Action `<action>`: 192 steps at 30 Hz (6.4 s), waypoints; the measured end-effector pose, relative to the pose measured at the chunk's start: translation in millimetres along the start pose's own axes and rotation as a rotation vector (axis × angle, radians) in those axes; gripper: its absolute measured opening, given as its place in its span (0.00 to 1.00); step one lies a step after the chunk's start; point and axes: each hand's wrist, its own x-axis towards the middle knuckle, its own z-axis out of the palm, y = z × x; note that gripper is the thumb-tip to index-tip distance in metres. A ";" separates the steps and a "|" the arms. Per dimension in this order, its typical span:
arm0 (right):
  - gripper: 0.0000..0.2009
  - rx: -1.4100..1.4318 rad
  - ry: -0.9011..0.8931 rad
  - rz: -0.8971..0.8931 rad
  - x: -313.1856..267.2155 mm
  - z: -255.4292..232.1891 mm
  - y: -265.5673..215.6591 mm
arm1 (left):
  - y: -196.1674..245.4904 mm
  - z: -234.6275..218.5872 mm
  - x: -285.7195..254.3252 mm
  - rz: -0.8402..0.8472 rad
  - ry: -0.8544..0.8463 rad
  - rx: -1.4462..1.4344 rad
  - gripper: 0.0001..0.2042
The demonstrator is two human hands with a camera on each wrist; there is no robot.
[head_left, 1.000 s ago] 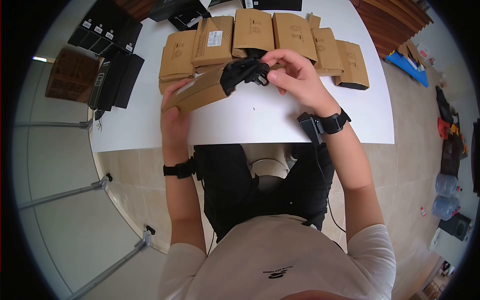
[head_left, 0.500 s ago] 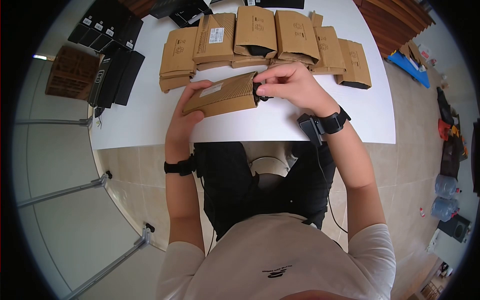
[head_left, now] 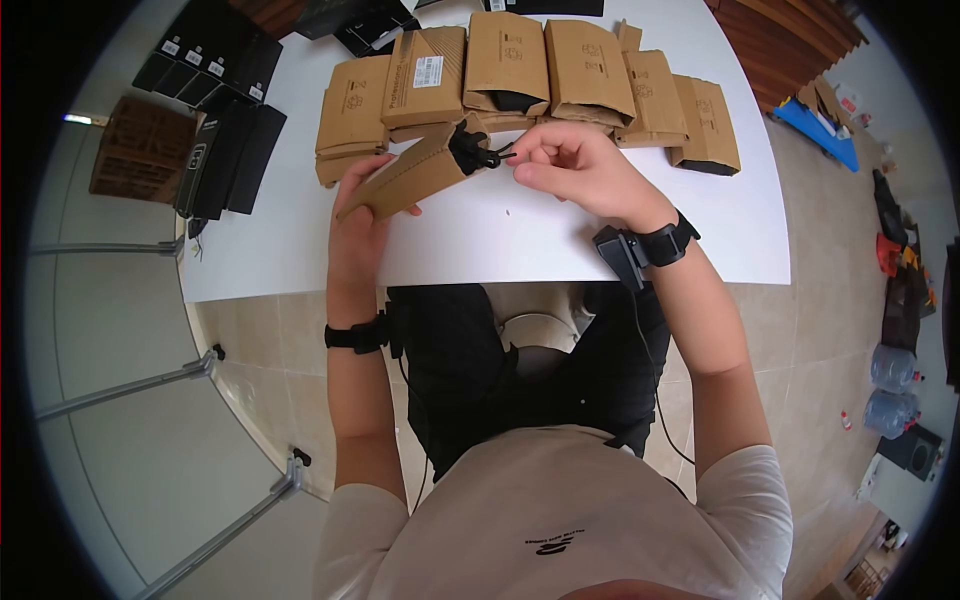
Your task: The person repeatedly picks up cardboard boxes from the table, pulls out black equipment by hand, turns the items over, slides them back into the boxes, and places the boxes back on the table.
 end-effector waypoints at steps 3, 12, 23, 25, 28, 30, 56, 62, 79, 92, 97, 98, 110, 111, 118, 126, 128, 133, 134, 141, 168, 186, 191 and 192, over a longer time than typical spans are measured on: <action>0.08 -0.040 0.012 -0.013 0.0 -0.3 3.4 | 5.3 5.1 -1.3 -0.033 0.013 0.068 0.29; 0.05 -0.170 0.007 0.000 -0.7 2.0 -2.5 | 15.4 22.7 -5.4 -0.194 0.079 0.262 0.25; 0.19 -0.245 -0.086 -0.019 -1.0 -0.5 -2.2 | 14.0 13.5 -11.9 -0.101 0.000 0.336 0.27; 0.18 -0.215 -0.103 0.003 -2.4 1.5 -5.0 | 15.6 7.2 -27.4 -0.016 0.073 0.484 0.30; 0.17 -0.147 -0.108 0.047 -2.5 0.5 -3.4 | 26.4 -4.7 -66.0 -0.049 0.379 0.370 0.35; 0.14 -0.112 -0.104 0.059 -3.5 1.2 -4.0 | 42.7 -20.5 -90.1 0.052 0.342 0.303 0.38; 0.09 -0.087 -0.110 0.046 -5.7 -4.0 -5.9 | 47.9 -72.1 -69.4 -0.045 0.543 1.641 0.34; 0.11 -0.088 -0.123 0.071 -4.6 -5.1 -0.2 | 52.4 -73.1 -26.5 -0.101 0.503 1.621 0.26; 0.08 -0.029 -0.153 0.070 -2.2 -9.7 4.2 | 31.8 -35.8 -46.2 0.089 0.506 1.531 0.33; 0.11 -0.041 0.285 -0.026 -67.8 -33.0 -44.0 | 4.5 19.7 -44.4 -0.014 0.278 1.517 0.22; 0.12 -0.356 0.923 -0.007 -104.3 -83.5 -72.2 | 1.3 14.0 -46.2 -0.027 0.291 1.531 0.21; 0.16 -0.499 1.005 0.022 -107.0 -95.0 -69.6 | 0.2 12.9 -46.6 -0.030 0.288 1.528 0.21; 0.36 -0.637 0.809 0.743 -96.9 -127.5 -47.3 | -1.0 8.2 -49.7 0.003 0.276 1.534 0.21; 0.35 -0.657 0.816 0.731 -95.2 -128.6 -44.9 | -2.3 7.2 -49.7 0.012 0.279 1.535 0.21; 0.27 -0.461 0.937 0.504 -102.4 -125.2 -32.3 | -2.2 6.5 -48.9 0.026 0.283 1.543 0.21; 0.22 -0.100 1.077 0.459 -122.9 -128.9 -30.6 | 1.4 9.2 -47.1 0.003 0.301 1.525 0.21; 0.19 -0.068 1.073 0.484 -132.3 -135.6 -27.3 | 1.3 9.2 -46.9 -0.005 0.302 1.525 0.21; 0.17 -0.066 1.056 0.311 -153.8 -130.0 -31.0 | 1.1 7.8 -46.6 0.014 0.300 1.558 0.20; 0.16 -0.037 1.018 0.281 -156.3 -127.9 -31.0 | 0.7 7.3 -46.8 0.009 0.303 1.567 0.20; 0.19 0.005 0.898 0.130 -144.6 -89.2 -50.7 | -0.9 7.3 -46.3 0.017 0.298 1.513 0.21; 0.19 0.259 0.238 0.168 -52.5 22.0 9.8 | -10.5 39.6 -8.3 -0.270 0.190 -0.190 0.21; 0.29 0.279 0.212 0.028 -54.0 26.8 17.6 | -21.0 30.3 -14.1 -0.124 0.096 -0.153 0.31; 0.28 0.285 0.252 0.055 -53.1 25.9 19.8 | -22.1 30.9 -12.4 -0.192 0.141 -0.143 0.41; 0.29 0.277 0.241 0.044 -53.4 26.4 17.8 | -22.3 31.7 -12.6 -0.202 0.139 -0.142 0.41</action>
